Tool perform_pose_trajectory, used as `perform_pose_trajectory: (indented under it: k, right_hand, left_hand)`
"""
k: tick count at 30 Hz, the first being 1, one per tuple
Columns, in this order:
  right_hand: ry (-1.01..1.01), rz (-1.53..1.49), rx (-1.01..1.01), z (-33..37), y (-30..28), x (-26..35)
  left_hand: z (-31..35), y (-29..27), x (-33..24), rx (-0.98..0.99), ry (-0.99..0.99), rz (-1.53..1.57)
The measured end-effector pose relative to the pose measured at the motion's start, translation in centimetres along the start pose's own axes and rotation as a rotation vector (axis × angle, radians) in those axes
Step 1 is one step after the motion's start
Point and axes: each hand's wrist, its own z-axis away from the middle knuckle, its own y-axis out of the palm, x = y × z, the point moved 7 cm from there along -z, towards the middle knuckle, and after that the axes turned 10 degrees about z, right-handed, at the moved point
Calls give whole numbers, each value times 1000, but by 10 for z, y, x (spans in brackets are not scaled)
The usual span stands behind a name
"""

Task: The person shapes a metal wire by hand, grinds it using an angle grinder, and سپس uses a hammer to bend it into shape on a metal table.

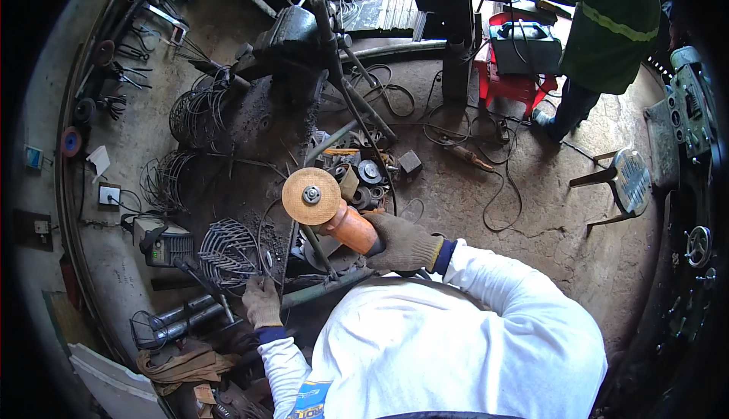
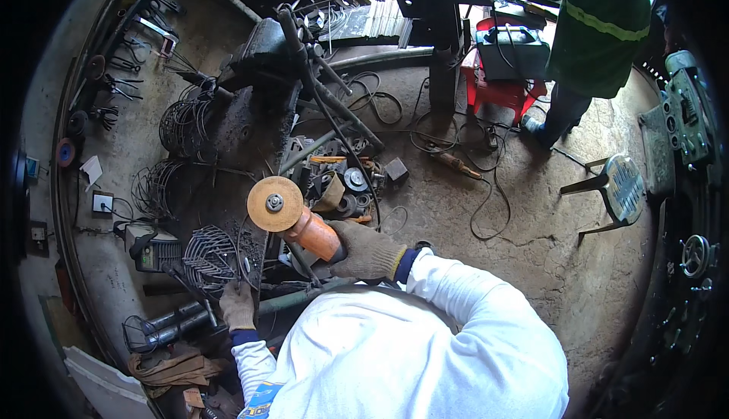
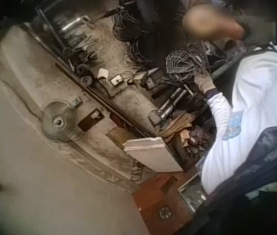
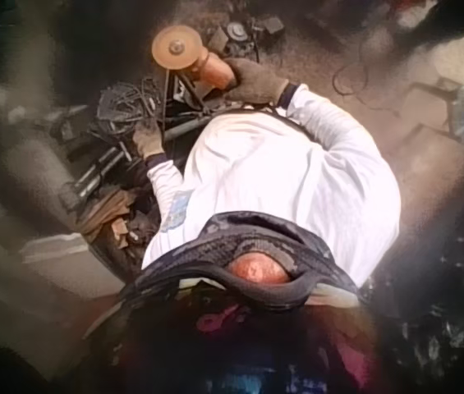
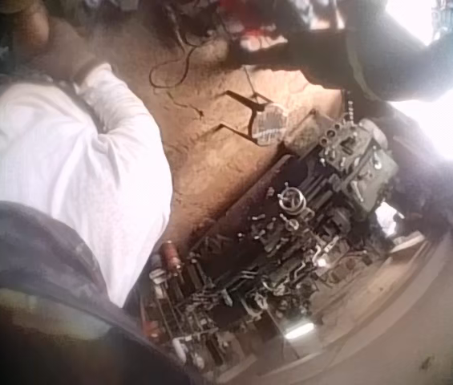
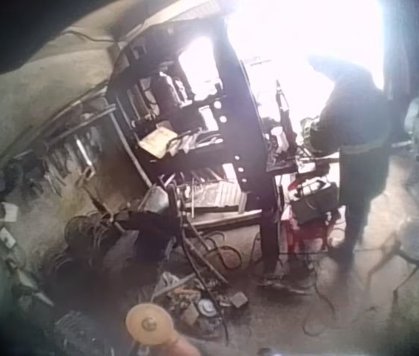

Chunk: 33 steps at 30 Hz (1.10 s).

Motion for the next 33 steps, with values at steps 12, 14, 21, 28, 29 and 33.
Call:
perform_pose_trajectory:
  k: [12, 14, 21, 28, 29, 33]
  right_hand:
    - [50, 67, 12, -6, -3, -6]
    - [64, 67, 20, -7, -1, -7]
    - [9, 59, 5, -18, 0, -2]
    - [-104, -53, -197, -52, 3, 40]
    - [-88, -96, -187, -59, 10, 46]
    - [-176, 22, -371, -68, 4, 71]
  left_hand:
    - [25, -28, -27, -129, 47, 214]
    - [28, -30, -37, -144, 101, 206]
    - [65, 9, -101, 489, -153, 677]
    - [61, 23, -206, 654, 450, 780]
    - [59, 24, -214, 604, 560, 813]
    - [45, 7, -219, 362, 809, 643]
